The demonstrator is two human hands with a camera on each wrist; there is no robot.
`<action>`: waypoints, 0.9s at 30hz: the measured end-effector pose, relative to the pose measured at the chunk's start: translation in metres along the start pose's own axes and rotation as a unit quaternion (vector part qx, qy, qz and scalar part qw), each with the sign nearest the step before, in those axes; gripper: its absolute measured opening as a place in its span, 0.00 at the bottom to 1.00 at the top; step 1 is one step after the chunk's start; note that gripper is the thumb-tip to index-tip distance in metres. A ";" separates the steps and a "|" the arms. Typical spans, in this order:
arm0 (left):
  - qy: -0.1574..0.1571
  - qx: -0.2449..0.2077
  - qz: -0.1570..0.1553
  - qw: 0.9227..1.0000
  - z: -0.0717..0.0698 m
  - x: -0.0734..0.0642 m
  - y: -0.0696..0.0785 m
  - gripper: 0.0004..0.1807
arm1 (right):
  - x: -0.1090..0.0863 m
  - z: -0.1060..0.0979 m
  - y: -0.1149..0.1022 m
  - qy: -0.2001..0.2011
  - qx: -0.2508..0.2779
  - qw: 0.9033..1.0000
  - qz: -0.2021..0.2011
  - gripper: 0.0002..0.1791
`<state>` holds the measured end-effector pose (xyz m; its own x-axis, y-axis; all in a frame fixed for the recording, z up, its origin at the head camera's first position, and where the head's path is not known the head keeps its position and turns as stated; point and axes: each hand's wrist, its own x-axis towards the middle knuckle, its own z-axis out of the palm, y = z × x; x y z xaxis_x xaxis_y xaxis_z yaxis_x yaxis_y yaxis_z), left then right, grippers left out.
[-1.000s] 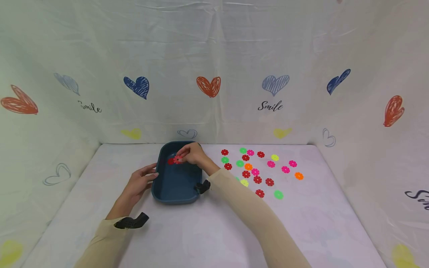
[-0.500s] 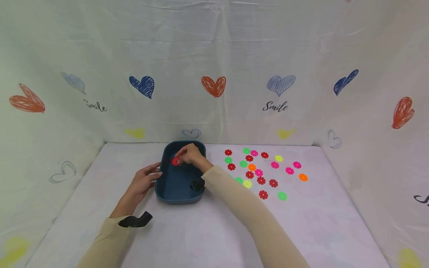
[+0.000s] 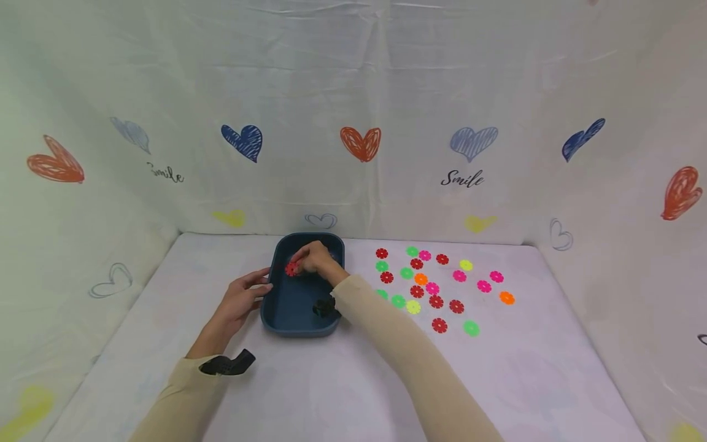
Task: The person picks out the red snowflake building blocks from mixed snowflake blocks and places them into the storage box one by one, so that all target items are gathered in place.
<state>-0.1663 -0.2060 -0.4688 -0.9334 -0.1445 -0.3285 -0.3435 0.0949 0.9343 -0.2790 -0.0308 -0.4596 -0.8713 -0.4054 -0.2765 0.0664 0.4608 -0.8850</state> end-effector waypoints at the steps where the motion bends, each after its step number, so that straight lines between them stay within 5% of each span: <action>1: 0.000 0.000 0.000 1.000 0.000 0.000 0.000 0.28 | 0.001 0.001 0.000 0.001 -0.004 1.000 0.000 0.12; 19: -0.001 0.004 0.003 1.000 0.000 -0.003 0.001 0.27 | 0.007 0.011 0.006 0.028 -0.048 0.998 0.016 0.12; 27: 0.002 0.004 0.004 1.000 0.001 -0.003 0.001 0.27 | 0.007 0.014 0.007 0.036 -0.081 0.996 -0.007 0.10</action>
<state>-0.1643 -0.2048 -0.4667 -0.9354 -0.1485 -0.3210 -0.3375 0.1039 0.9356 -0.2783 -0.0412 -0.4732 -0.9050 -0.3568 -0.2318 -0.0200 0.5799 -0.8144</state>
